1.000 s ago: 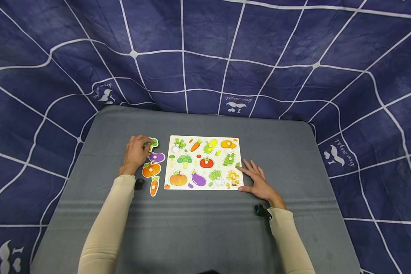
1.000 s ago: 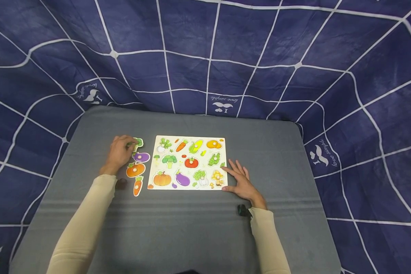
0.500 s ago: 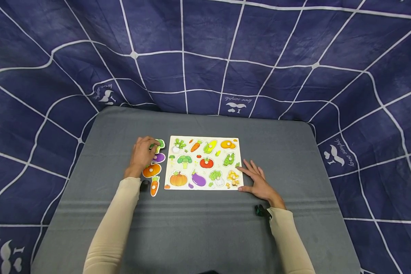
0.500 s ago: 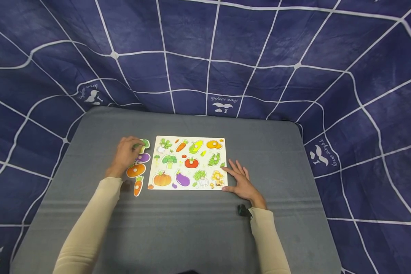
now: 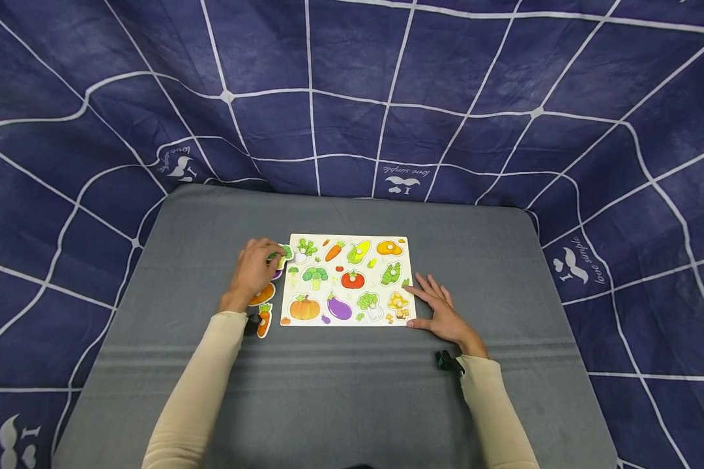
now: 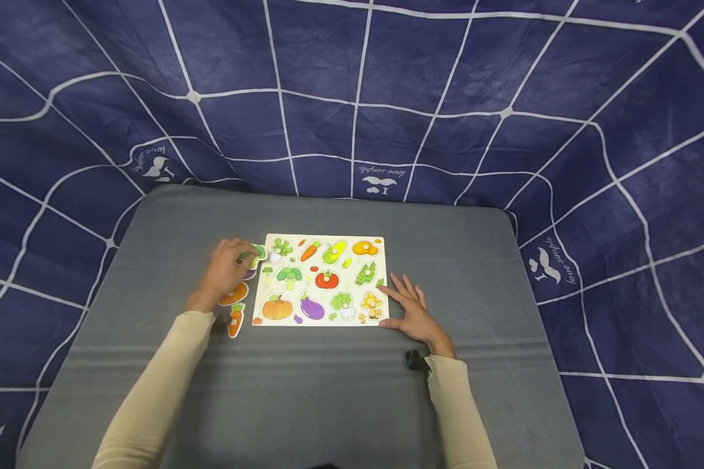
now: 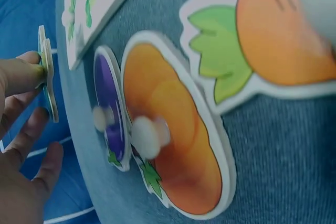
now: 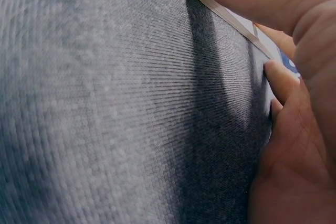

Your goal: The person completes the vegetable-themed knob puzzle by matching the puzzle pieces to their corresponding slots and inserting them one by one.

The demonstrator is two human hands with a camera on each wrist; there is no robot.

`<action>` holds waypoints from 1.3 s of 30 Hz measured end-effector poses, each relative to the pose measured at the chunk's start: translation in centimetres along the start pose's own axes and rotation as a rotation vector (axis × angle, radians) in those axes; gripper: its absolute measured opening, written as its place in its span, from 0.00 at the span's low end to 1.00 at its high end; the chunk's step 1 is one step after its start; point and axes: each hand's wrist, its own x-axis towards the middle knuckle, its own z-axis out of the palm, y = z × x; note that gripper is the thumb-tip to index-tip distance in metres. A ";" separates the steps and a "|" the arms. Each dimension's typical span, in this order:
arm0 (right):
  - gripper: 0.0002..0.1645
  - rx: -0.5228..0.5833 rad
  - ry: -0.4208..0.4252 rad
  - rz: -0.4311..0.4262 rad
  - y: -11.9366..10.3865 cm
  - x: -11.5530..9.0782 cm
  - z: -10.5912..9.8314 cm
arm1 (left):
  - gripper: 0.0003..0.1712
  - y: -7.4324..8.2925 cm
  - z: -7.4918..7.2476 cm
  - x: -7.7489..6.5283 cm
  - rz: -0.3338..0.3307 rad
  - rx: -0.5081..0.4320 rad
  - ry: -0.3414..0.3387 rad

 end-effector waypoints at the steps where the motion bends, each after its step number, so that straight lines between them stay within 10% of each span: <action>1: 0.50 0.002 0.001 -0.001 0.0 0.0 0.0 | 0.08 0.2 0.1 0.0 0.006 0.002 -0.006; 39: 0.50 -0.012 0.001 0.011 0.2 0.0 0.1 | 0.08 3.1 3.4 -1.0 0.190 -0.023 -0.095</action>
